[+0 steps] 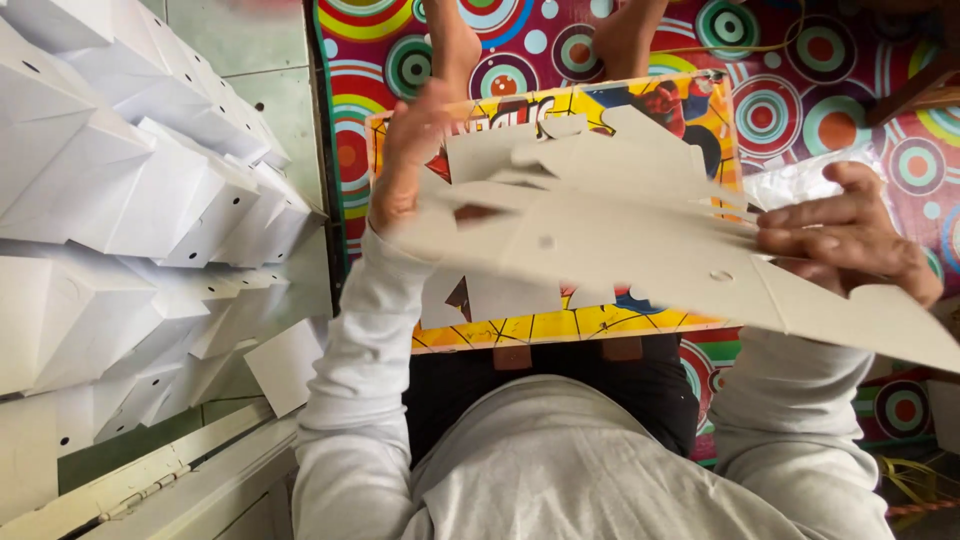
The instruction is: The person folds a flat white paperboard blank into a small box by creasing the sides and tucking flaps into slots. The person completes the assembly by securing the top flaps and holding the finished box.
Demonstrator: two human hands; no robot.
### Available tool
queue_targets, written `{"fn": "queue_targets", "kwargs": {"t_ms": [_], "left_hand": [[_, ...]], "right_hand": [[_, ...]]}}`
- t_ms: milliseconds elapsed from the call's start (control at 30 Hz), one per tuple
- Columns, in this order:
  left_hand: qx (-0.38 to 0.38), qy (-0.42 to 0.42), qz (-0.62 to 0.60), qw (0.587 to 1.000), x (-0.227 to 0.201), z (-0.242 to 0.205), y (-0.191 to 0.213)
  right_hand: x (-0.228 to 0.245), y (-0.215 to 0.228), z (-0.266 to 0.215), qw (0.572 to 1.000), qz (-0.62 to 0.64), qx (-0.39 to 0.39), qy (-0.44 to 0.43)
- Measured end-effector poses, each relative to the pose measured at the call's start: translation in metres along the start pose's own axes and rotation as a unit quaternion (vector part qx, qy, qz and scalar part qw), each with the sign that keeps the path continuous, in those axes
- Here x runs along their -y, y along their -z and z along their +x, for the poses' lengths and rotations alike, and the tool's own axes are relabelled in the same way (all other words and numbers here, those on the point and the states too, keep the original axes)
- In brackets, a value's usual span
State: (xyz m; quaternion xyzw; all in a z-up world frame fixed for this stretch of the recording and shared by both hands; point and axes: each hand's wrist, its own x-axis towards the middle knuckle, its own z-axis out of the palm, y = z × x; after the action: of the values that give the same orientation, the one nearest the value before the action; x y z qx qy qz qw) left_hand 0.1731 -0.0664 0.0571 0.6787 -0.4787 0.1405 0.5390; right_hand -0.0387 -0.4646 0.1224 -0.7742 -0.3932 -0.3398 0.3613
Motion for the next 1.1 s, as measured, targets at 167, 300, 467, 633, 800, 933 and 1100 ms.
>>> {"fn": "queue_targets", "kwargs": {"t_ms": [167,300,467,633,800,933,1100], "left_hand": [[-0.005,-0.038,-0.017,0.999,-0.098,0.072,0.021],[0.013,-0.222,0.1,0.97,-0.095,0.054,0.049],[-0.012,-0.145,0.133,0.98,-0.088,-0.029,0.019],[-0.008,-0.018,0.124,0.992,-0.058,-0.148,-0.025],[0.093,0.013,0.242,0.966,-0.072,-0.169,-0.029],[0.153,0.014,0.259,0.954,-0.089,-0.159,-0.024],[0.214,0.116,0.154,0.958,-0.08,-0.168,-0.017]], "right_hand": [[-0.019,-0.022,0.031,0.992,-0.031,-0.119,0.032],[0.0,-0.042,0.046,0.982,-0.074,-0.171,0.008],[0.027,-0.067,-0.015,0.994,-0.024,-0.052,-0.096],[0.047,-0.125,-0.064,0.982,0.081,-0.003,-0.17],[0.058,-0.142,-0.091,0.978,-0.028,0.071,-0.193],[0.057,-0.139,-0.085,0.976,-0.029,0.074,-0.202],[0.049,-0.135,-0.088,0.93,-0.019,0.105,-0.351]]}}
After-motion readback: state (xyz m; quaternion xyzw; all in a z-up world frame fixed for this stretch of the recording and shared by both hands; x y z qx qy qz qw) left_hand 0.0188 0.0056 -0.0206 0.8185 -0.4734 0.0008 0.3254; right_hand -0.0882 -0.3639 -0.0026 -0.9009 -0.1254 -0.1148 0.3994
